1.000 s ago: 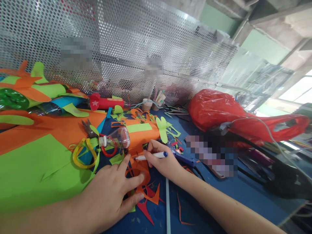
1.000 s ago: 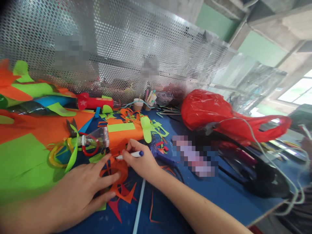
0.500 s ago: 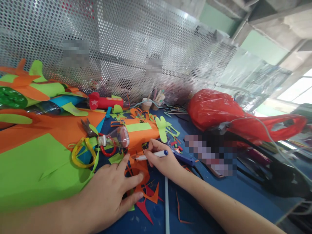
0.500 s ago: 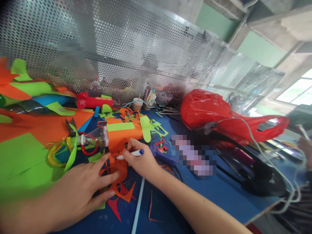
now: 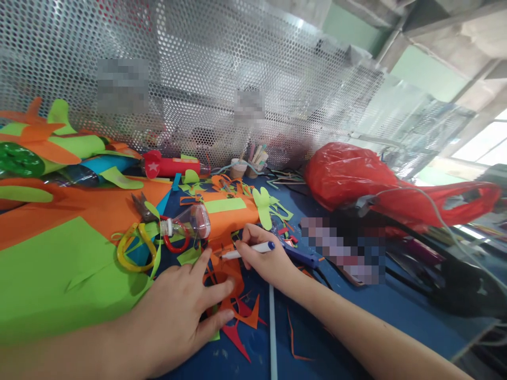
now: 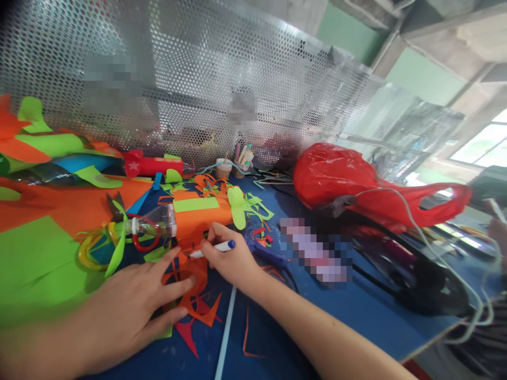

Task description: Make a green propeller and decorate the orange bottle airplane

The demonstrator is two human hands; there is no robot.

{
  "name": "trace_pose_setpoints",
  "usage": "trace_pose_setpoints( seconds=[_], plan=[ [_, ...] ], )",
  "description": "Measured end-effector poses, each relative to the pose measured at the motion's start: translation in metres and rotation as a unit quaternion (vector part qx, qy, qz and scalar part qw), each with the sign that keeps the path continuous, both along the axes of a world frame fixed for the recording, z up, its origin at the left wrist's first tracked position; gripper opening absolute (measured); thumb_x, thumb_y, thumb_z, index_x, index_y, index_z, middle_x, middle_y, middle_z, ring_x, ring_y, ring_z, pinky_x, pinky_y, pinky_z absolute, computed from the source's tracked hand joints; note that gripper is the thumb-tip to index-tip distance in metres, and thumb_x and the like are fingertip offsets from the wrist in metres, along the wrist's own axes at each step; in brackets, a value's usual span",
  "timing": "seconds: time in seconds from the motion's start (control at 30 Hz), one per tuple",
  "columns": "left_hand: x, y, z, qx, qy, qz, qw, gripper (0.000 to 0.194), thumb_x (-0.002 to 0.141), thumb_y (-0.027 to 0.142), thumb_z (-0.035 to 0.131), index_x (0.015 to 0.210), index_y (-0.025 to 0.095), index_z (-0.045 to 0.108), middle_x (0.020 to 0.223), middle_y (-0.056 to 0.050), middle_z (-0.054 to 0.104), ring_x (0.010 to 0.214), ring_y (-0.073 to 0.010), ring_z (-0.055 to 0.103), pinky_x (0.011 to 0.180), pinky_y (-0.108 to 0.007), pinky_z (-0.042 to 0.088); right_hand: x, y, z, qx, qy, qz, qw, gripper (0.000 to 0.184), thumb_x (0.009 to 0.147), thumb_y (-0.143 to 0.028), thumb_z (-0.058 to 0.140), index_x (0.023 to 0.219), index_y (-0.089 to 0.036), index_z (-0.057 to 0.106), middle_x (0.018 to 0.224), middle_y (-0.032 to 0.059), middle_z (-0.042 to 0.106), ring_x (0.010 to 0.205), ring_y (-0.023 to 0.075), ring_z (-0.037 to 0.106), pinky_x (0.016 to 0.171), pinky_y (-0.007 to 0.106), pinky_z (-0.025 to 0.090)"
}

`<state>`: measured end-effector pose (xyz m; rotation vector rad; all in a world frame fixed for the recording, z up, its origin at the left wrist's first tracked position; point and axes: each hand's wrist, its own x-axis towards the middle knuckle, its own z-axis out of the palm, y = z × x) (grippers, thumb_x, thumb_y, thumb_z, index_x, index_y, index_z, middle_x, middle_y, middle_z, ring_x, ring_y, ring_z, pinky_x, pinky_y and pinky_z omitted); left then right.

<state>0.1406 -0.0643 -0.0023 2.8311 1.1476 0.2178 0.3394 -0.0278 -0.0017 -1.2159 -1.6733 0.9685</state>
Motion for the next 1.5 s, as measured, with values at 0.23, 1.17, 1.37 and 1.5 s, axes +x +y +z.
trace_pose_setpoints(
  seconds=[0.23,1.17,1.37,1.5],
  plan=[
    [0.0005,0.0001,0.0023,0.001,0.009,-0.004,1.0,0.047,0.097,0.052,0.03,0.126,0.034,0.061,0.137,-0.024,0.05,0.1,-0.0364,0.066,0.079,-0.054,0.053,-0.0008,0.0006,0.0002,0.006,0.0,-0.011,1.0,0.021,0.082,-0.025,0.055,0.068,-0.022,0.039,0.048,-0.0101,0.045,0.042,0.0076,0.039,0.046,0.021,0.031],
    [0.0001,-0.0004,0.0024,0.023,0.026,-0.006,0.999,0.048,0.097,0.052,0.028,0.127,0.034,0.06,0.136,-0.025,0.05,0.1,-0.0363,0.066,0.077,-0.053,0.054,-0.0017,0.0015,-0.002,0.006,0.006,-0.005,1.0,0.02,0.08,-0.02,0.054,0.066,-0.022,0.04,0.045,-0.0106,0.045,0.04,0.0072,0.04,0.044,0.02,0.031],
    [-0.0008,-0.0006,-0.0006,0.026,0.022,-0.008,0.999,0.049,0.097,0.053,0.026,0.127,0.034,0.061,0.136,-0.026,0.05,0.098,-0.0352,0.067,0.077,-0.053,0.054,-0.0023,0.001,-0.0014,0.013,0.008,-0.016,1.0,0.02,0.08,-0.021,0.054,0.066,-0.022,0.04,0.045,-0.0106,0.045,0.041,0.007,0.039,0.044,0.02,0.031],
    [-0.0009,-0.0006,-0.0014,0.029,0.021,-0.007,0.999,0.05,0.097,0.053,0.025,0.127,0.034,0.061,0.136,-0.023,0.051,0.101,-0.0355,0.066,0.078,-0.053,0.054,-0.0017,0.0002,-0.0015,0.014,0.007,-0.01,1.0,0.021,0.079,-0.02,0.055,0.065,-0.022,0.039,0.045,-0.0102,0.045,0.041,0.0068,0.038,0.045,0.02,0.03]
  ],
)
